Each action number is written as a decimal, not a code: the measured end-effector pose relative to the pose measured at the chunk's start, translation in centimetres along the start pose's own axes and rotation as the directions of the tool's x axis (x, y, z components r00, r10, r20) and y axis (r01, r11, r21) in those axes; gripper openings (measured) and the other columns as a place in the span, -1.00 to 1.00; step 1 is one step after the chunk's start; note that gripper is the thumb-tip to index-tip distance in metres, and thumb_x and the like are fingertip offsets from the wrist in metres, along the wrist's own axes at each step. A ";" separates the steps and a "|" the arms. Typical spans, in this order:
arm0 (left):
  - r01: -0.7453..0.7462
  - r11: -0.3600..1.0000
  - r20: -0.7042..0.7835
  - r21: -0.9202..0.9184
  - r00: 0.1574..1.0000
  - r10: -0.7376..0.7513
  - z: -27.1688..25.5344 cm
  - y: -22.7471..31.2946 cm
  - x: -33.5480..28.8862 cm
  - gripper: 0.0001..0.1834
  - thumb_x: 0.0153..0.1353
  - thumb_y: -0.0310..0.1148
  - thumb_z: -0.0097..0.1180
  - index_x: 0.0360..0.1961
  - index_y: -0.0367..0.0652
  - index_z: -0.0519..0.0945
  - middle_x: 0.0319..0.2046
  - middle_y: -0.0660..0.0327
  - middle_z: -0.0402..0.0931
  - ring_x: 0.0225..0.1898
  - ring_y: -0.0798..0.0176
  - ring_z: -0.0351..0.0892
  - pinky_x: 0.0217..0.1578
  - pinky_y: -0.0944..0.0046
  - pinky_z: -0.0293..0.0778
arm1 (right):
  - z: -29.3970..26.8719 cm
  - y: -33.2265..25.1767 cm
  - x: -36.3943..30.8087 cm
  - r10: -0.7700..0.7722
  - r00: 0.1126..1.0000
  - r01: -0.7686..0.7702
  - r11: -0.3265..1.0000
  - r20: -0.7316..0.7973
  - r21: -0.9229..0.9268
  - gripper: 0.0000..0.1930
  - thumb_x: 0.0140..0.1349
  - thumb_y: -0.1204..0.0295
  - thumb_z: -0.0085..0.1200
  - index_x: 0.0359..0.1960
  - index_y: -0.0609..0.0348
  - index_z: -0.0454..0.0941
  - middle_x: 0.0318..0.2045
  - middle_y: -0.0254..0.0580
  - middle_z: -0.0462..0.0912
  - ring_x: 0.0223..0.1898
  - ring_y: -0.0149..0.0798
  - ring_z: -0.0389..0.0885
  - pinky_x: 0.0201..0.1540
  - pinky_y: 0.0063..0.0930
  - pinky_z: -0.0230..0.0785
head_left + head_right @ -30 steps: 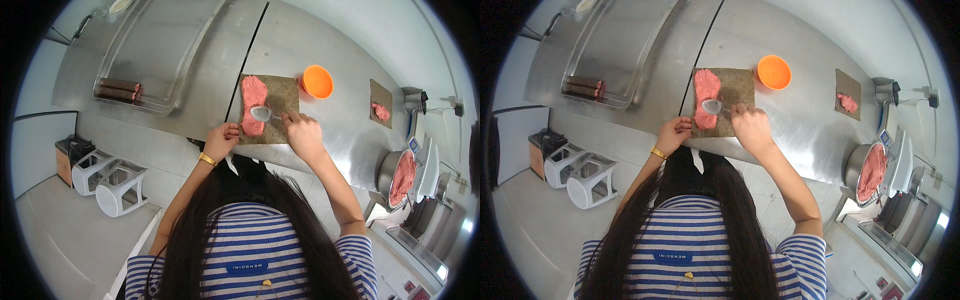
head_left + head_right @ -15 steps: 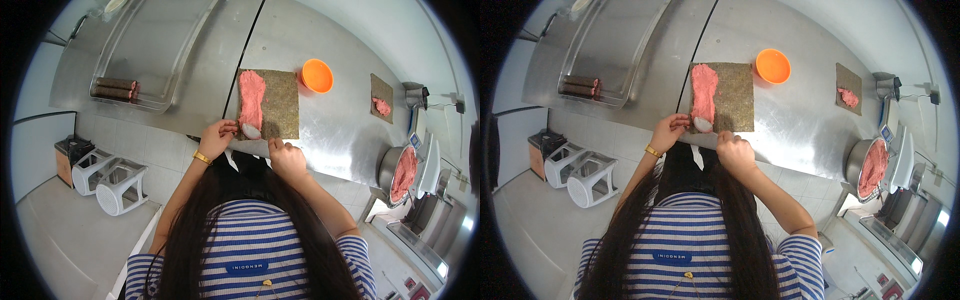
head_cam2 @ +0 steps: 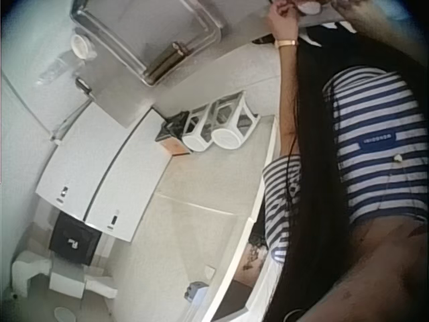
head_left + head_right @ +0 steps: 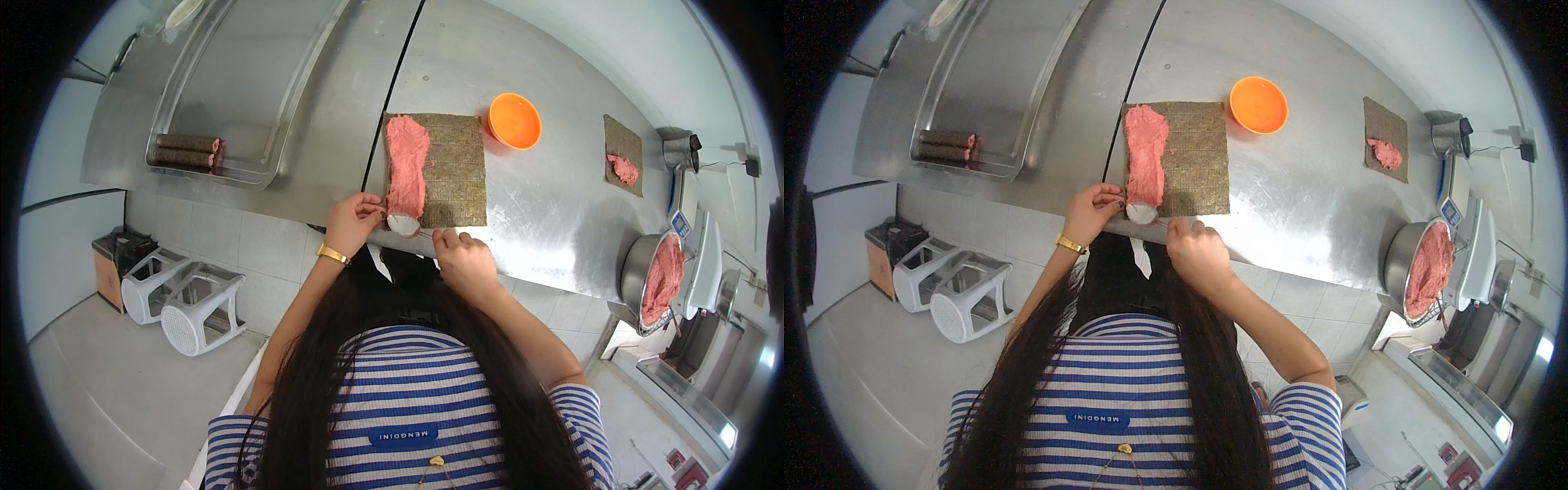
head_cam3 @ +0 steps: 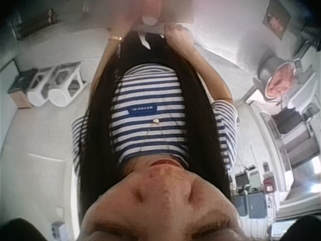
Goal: The person spreads a pink paste onto a sheet of nori using a spoon, then rolls the nori into a cylindrical shape. The completed roll is placed into a metal tray.
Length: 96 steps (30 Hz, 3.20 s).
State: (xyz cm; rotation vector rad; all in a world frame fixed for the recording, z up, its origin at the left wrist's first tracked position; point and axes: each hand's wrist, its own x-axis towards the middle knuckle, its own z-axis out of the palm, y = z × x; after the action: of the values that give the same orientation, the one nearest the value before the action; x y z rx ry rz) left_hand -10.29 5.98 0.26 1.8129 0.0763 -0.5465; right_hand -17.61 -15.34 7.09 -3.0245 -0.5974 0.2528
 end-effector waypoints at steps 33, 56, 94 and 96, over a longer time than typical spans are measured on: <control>-0.104 0.991 0.000 0.083 0.995 0.104 -0.5 -0.5 1.9 -0.72 0.14 -0.48 0.09 -0.10 -0.26 0.58 -0.25 0.15 0.65 -0.23 0.25 0.65 -0.15 0.30 0.52 | -4.8 9.4 8.2 0.081 0.986 -0.049 0.977 -0.147 0.206 -0.74 0.03 0.56 0.03 -0.24 0.11 0.67 -0.44 -0.18 0.62 -0.40 -0.04 0.62 -0.33 -0.20 0.47; 0.072 0.966 0.100 -0.248 0.994 -0.048 -0.2 1.5 4.1 -0.68 0.24 -0.66 -0.08 0.02 -0.32 0.49 -0.14 0.16 0.56 -0.14 0.34 0.61 -0.13 0.41 0.55 | -2.2 5.4 4.5 -0.107 0.988 0.096 0.990 -0.107 -0.106 -0.74 0.03 0.44 0.00 -0.21 0.11 0.58 -0.42 -0.35 0.53 -0.38 -0.31 0.59 -0.41 -0.41 0.49; 0.056 0.988 0.140 -0.145 0.989 -0.036 -0.8 1.5 2.3 -0.68 0.24 -0.64 -0.13 0.00 -0.35 0.50 -0.18 0.10 0.59 -0.21 0.26 0.66 -0.22 0.36 0.59 | -3.7 2.7 1.7 0.105 0.992 -0.106 0.994 -0.067 -0.015 -0.73 0.02 0.49 0.00 -0.19 0.11 0.55 -0.43 -0.25 0.50 -0.42 -0.21 0.59 -0.44 -0.33 0.49; 0.058 0.987 0.168 -0.148 0.985 -0.032 -0.7 1.3 2.1 -0.69 0.24 -0.63 -0.13 0.00 -0.35 0.50 -0.19 0.10 0.59 -0.21 0.26 0.65 -0.22 0.34 0.60 | -2.4 1.6 1.3 0.136 0.988 -0.140 0.989 -0.078 -0.040 -0.70 0.01 0.48 0.01 -0.16 0.13 0.52 -0.44 -0.24 0.47 -0.46 -0.22 0.58 -0.49 -0.34 0.48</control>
State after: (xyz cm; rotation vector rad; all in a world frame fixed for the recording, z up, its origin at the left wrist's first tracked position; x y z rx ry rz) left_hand -7.75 5.76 0.75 1.6144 0.0450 -0.7023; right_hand -15.39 -16.40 9.15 -3.1073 -0.3939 0.1321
